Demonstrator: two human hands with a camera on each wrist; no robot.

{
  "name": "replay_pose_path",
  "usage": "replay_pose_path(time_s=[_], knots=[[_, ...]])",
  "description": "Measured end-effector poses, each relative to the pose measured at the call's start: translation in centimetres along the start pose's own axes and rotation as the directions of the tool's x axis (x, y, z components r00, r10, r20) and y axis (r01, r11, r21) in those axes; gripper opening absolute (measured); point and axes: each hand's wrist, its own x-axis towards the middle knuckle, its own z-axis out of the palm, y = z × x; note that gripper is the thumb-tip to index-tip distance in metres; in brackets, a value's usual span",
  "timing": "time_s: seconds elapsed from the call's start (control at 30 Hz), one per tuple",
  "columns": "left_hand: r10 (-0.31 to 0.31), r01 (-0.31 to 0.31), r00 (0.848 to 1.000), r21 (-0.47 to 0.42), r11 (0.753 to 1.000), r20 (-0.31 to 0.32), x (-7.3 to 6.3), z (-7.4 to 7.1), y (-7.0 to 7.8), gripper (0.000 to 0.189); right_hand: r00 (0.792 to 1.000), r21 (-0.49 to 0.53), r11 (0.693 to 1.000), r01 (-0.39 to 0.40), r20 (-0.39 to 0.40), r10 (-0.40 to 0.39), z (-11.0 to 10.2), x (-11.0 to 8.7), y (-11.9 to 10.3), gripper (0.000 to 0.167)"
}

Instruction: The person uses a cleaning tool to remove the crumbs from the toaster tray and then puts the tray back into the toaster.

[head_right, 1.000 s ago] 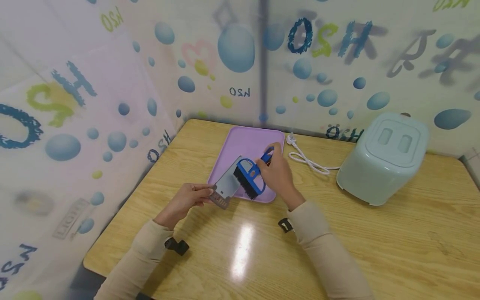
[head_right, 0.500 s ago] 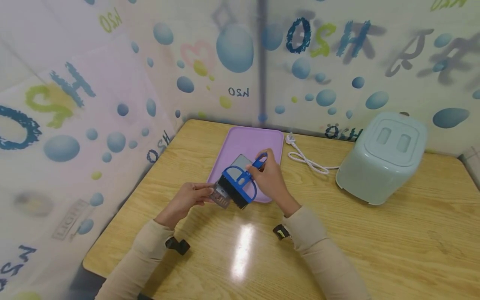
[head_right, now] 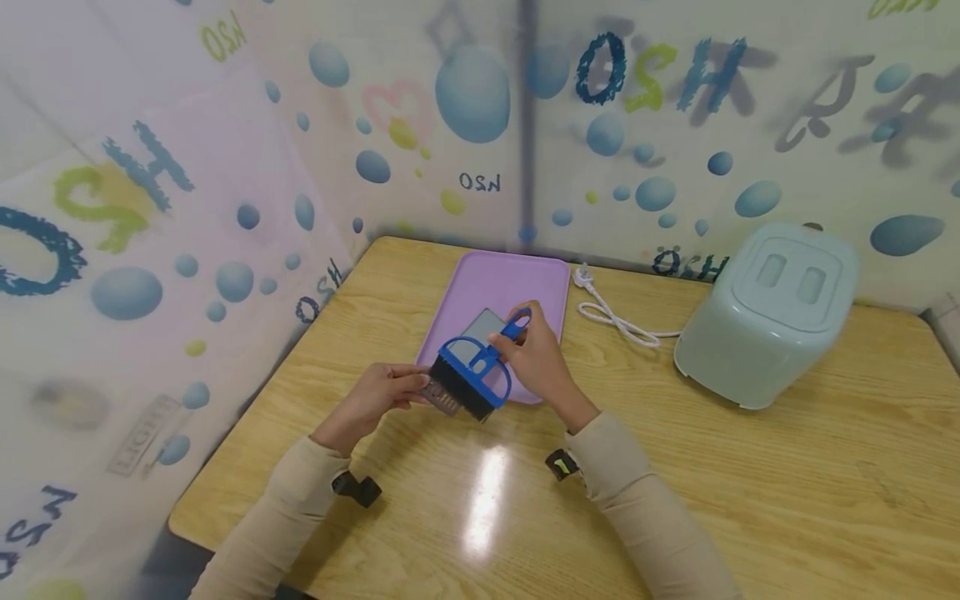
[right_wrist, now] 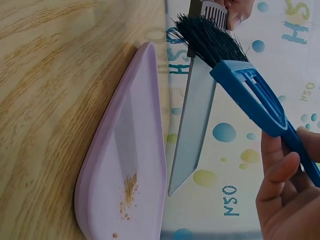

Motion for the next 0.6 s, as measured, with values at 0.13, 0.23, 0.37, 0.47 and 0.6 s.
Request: replay_pose_path(time_s=[0.13,0.23,0.37,0.47,0.6], knots=[[-0.008,0.008,1.000,-0.013,1.000,0.009,0.03,0.03,-0.10,0.041,1.000,-0.019,1.000,-0.004,-0.003,0.004,0.07,0.05,0.09,0.029],[-0.011,0.011,1.000,-0.014,1.000,0.013,0.02,0.01,-0.11,0.041,1.000,-0.028,1.000,-0.009,-0.011,0.008,0.23,0.07,0.32,0.029],[-0.011,0.012,1.000,-0.017,1.000,0.016,-0.08,0.06,0.02,0.041,1.000,-0.033,0.999,-0.016,-0.022,0.016,0.42,0.07,0.45,0.030],[-0.013,0.014,1.000,-0.021,1.000,0.019,-0.11,0.07,0.07,0.041,0.999,-0.041,0.999,-0.020,-0.027,0.019,0.47,0.05,0.43,0.030],[-0.014,0.014,1.000,-0.022,1.000,0.019,-0.10,0.02,-0.06,0.041,0.999,-0.078,0.997,-0.016,-0.048,0.012,0.31,0.00,0.56,0.030]])
